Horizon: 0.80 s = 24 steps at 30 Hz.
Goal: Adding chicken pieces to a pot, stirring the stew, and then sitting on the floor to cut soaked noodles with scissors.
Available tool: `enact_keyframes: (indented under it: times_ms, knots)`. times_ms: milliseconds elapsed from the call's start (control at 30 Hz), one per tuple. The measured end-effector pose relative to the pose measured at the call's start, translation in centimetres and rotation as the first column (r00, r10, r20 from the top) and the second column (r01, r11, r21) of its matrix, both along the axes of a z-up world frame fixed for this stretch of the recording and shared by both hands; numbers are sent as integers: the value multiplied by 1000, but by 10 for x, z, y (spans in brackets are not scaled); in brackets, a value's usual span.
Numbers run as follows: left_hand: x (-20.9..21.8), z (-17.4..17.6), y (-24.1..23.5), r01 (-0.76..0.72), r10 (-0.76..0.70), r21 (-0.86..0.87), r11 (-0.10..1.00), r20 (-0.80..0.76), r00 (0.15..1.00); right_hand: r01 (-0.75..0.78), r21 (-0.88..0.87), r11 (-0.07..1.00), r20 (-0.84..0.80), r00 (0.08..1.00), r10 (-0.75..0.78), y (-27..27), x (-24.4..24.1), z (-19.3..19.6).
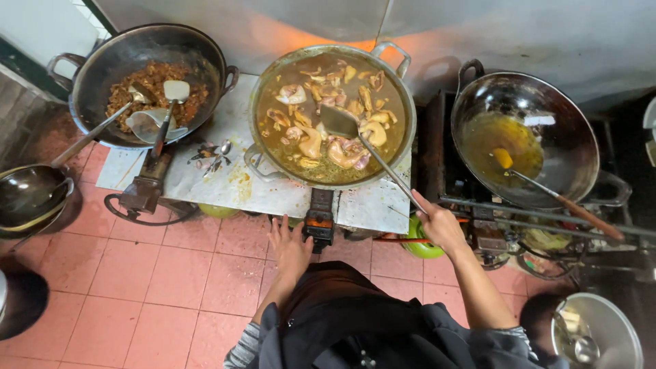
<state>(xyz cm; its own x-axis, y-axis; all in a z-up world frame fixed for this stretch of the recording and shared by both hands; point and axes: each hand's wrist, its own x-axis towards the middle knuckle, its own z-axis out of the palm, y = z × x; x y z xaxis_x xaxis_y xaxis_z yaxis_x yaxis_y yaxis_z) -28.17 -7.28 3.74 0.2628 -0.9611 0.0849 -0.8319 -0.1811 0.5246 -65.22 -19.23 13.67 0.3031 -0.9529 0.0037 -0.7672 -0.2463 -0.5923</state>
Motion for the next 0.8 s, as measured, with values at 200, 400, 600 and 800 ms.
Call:
enact_keyframes:
  times_ms: [200,400,600,800]
  knots:
    - [-1,15,-2,46,-46,11,999,-24,999,192,74,979,-461,877,-137,-9,32,-7]
    - [5,11,8,51,-51,-3,999,-19,999,194,-3,981,-442,880,-175,-43,53,-39]
    - [3,8,11,48,-48,-11,999,-20,999,135,70,988,-438,894,-91,-37,59,-24]
    - [-1,4,10,71,-72,-28,997,-13,997,92,84,992,-366,929,-55,-20,54,-43]
